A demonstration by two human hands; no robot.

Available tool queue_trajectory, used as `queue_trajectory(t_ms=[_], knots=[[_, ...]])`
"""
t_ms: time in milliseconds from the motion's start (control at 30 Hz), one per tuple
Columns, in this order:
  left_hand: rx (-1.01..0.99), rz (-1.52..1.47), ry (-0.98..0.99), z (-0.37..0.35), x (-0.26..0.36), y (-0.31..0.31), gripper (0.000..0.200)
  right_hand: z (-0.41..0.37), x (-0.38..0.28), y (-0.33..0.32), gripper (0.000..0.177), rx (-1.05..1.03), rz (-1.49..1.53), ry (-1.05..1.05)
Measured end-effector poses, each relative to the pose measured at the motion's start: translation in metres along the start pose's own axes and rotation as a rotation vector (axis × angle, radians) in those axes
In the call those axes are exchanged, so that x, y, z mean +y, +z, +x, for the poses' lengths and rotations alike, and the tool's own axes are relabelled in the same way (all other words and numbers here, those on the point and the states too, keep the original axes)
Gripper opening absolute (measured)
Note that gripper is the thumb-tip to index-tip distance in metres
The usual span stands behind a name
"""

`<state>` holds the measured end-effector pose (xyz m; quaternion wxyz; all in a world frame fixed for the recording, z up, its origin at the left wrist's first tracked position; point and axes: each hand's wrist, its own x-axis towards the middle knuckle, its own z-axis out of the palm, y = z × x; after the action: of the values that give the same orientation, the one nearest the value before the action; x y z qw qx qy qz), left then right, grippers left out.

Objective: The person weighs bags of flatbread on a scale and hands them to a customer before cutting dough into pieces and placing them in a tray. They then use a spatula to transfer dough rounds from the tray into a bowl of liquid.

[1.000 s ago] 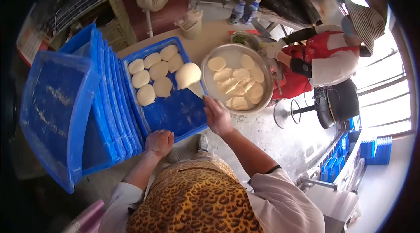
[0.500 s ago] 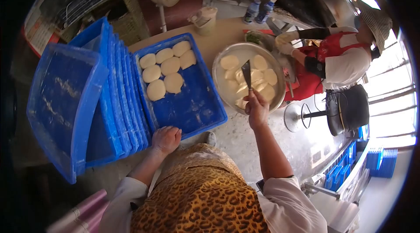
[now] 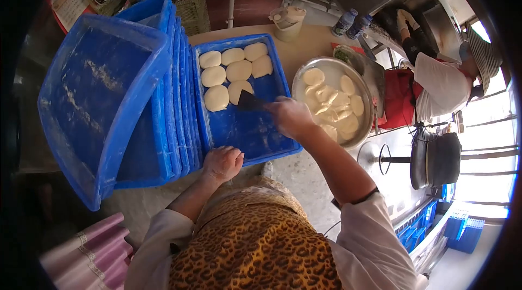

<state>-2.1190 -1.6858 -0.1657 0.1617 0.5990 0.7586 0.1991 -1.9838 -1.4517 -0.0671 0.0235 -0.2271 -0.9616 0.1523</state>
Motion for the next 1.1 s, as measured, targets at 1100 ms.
queue_trajectory(t_ms=[1100], knots=[[0.128,-0.034,0.037,0.0,-0.004,0.004,0.022,0.095,-0.08,0.005,0.017,-0.523,-0.441,-0.432]])
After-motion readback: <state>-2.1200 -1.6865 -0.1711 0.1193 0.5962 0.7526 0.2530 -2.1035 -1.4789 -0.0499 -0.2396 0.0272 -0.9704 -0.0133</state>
